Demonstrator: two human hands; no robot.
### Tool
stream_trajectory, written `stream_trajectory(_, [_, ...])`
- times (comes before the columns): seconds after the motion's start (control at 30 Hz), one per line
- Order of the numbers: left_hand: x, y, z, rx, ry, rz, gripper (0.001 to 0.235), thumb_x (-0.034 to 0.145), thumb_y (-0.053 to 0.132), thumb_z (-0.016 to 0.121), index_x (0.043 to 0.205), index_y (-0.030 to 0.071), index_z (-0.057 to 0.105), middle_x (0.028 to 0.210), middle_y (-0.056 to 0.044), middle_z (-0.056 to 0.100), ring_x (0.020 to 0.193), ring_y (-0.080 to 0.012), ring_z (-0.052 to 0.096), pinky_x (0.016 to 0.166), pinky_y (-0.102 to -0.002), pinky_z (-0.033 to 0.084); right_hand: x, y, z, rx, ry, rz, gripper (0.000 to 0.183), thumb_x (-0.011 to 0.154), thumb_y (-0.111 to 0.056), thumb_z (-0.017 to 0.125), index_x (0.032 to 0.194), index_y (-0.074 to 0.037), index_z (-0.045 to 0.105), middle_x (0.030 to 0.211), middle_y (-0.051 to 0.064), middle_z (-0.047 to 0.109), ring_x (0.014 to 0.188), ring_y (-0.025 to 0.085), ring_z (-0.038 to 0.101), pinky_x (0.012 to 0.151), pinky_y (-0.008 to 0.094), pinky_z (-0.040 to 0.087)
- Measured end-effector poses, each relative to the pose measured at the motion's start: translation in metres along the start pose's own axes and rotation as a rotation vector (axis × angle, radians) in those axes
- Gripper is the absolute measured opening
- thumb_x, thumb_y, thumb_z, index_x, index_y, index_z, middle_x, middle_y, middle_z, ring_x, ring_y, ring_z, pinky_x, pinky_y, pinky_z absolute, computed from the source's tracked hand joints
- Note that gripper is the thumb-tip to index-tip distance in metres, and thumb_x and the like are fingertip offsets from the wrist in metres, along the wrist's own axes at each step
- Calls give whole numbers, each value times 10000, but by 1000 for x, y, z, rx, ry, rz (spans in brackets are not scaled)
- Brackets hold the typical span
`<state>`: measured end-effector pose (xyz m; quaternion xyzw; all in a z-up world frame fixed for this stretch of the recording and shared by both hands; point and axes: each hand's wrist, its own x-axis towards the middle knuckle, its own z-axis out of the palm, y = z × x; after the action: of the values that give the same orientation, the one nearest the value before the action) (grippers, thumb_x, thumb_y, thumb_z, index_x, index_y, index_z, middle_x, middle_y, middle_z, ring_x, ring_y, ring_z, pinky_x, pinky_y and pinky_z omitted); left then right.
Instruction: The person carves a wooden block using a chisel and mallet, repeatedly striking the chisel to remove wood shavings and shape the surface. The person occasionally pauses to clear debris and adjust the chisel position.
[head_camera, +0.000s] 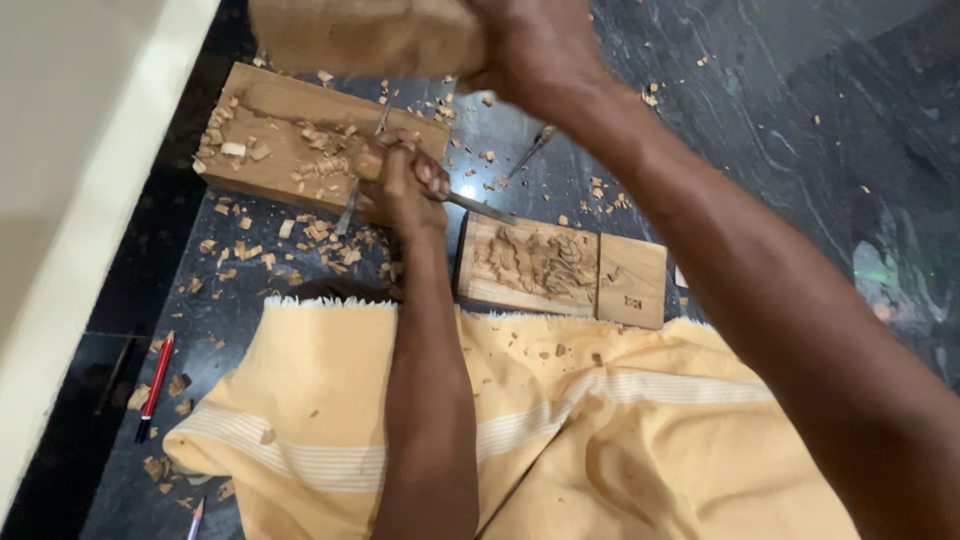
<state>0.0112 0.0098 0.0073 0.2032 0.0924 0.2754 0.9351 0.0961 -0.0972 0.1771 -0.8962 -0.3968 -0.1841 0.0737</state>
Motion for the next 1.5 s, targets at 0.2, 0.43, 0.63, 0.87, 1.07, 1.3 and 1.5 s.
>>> stream_trajectory(0.2, [6, 2, 18, 9, -27, -68, 86, 842, -7, 643, 882, 60, 606, 544, -20, 511, 375, -104, 463, 321, -282, 403, -15, 30, -40, 384, -141, 325, 325, 1021, -295, 668, 1257, -73, 647, 1133, 101, 714, 968, 217, 727, 773, 352, 604])
stream_trajectory(0.43, [3, 1, 29, 131, -134, -74, 43, 846, -8, 645, 883, -7, 622, 557, -39, 523, 385, -107, 461, 320, -277, 375, -19, 2, -102, 136, -262, 444, 303, 975, -348, 703, 1172, -123, 747, 1012, 96, 762, 854, 241, 735, 682, 404, 600])
stream_trajectory(0.63, [1, 0, 32, 211, -160, -92, 41, 856, 1, 652, 887, 6, 626, 552, -41, 538, 385, -97, 483, 322, -260, 406, -24, 2, -108, 103, -245, 411, 348, 966, -359, 724, 1194, -96, 725, 1000, 119, 756, 829, 250, 734, 671, 403, 603])
stream_trajectory(0.87, [-1, -22, 59, 568, -205, -82, 187, 814, 26, 709, 950, 83, 593, 653, 6, 659, 432, -69, 589, 322, -233, 485, -32, 28, -90, 101, -229, 296, 407, 956, -372, 748, 1220, -65, 700, 987, 145, 748, 800, 260, 732, 659, 402, 607])
stream_trajectory(1.07, [-4, -29, 62, 561, -382, 96, 63, 852, -39, 690, 879, 14, 669, 672, -50, 646, 487, -84, 598, 399, -243, 462, -50, 55, -72, -258, -303, 237, 528, 880, -398, 846, 1215, -21, 690, 939, 187, 749, 745, 308, 729, 635, 422, 600])
stream_trajectory(1.3, [2, -29, 56, 514, -334, -18, 83, 834, -30, 700, 885, 27, 667, 637, -40, 634, 424, -83, 568, 340, -247, 421, -45, 70, -58, -103, -282, 270, 525, 865, -375, 874, 1199, -9, 699, 977, 169, 755, 797, 292, 736, 663, 399, 608])
stream_trajectory(1.5, [4, -26, 51, 493, -317, -11, 30, 900, -20, 672, 908, 8, 678, 617, -47, 616, 423, -95, 567, 335, -264, 414, -39, 64, -47, 30, -152, 226, 524, 858, -385, 896, 1164, 0, 718, 1009, 151, 762, 861, 274, 742, 688, 375, 619])
